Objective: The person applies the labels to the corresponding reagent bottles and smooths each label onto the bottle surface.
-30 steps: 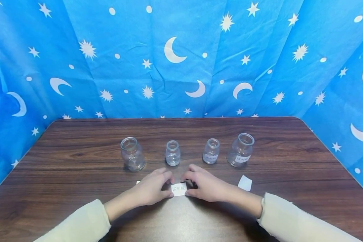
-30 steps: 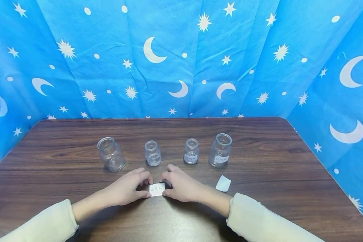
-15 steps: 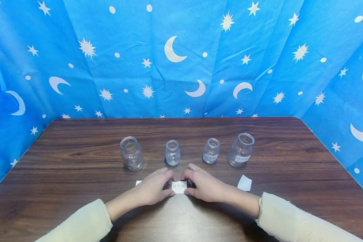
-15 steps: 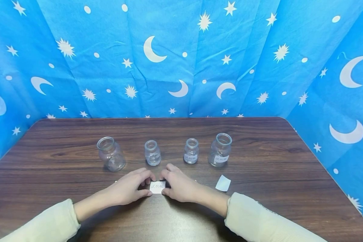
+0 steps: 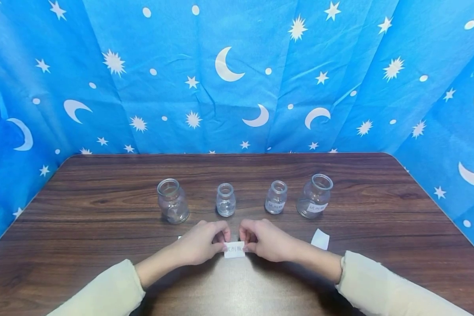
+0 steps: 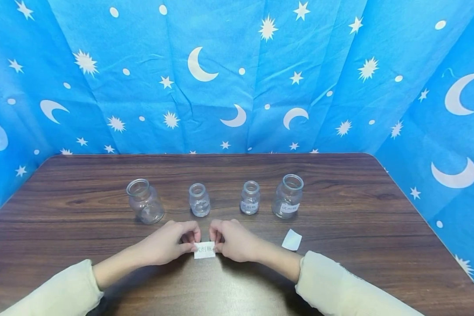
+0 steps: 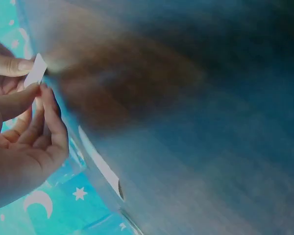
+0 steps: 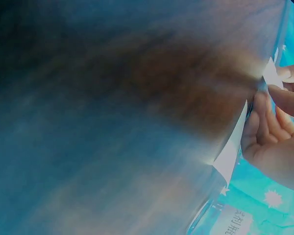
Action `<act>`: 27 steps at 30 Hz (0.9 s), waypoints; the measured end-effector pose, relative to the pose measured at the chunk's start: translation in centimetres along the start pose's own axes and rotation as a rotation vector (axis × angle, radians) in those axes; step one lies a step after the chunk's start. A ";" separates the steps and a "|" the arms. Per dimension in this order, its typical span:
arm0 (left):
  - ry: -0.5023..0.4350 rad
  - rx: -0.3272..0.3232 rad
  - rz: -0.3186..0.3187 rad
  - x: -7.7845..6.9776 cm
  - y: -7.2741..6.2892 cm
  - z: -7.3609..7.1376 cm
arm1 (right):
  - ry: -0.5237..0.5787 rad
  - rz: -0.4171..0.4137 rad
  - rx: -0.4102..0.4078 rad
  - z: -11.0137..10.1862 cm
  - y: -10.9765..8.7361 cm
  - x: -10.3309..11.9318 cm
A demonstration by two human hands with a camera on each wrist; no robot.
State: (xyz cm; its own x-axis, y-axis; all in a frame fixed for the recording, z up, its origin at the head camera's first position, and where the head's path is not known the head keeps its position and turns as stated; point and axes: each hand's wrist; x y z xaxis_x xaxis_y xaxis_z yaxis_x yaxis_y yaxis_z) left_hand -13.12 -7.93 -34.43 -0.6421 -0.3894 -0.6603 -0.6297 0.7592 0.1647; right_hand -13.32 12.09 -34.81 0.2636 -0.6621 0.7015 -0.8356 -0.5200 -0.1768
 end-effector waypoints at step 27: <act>-0.284 0.028 0.061 -1.5 -0.1 -2.4 | 0.400 -0.001 0.147 -2.6 -1.8 -0.2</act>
State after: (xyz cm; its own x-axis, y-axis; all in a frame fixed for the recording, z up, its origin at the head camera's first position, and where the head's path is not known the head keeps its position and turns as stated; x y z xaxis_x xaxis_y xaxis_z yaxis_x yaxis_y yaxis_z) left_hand -13.15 -8.67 -31.65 -0.5277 -0.1839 -0.8293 -0.5787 0.7925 0.1924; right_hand -13.17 14.55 -32.84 0.0325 -0.4154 0.9091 -0.7501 -0.6112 -0.2525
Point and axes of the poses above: each hand's wrist, its own y-axis towards the middle knuckle, its own z-axis out of the palm, x = y × z, and after that the axes turned 15 degrees about z, right-handed
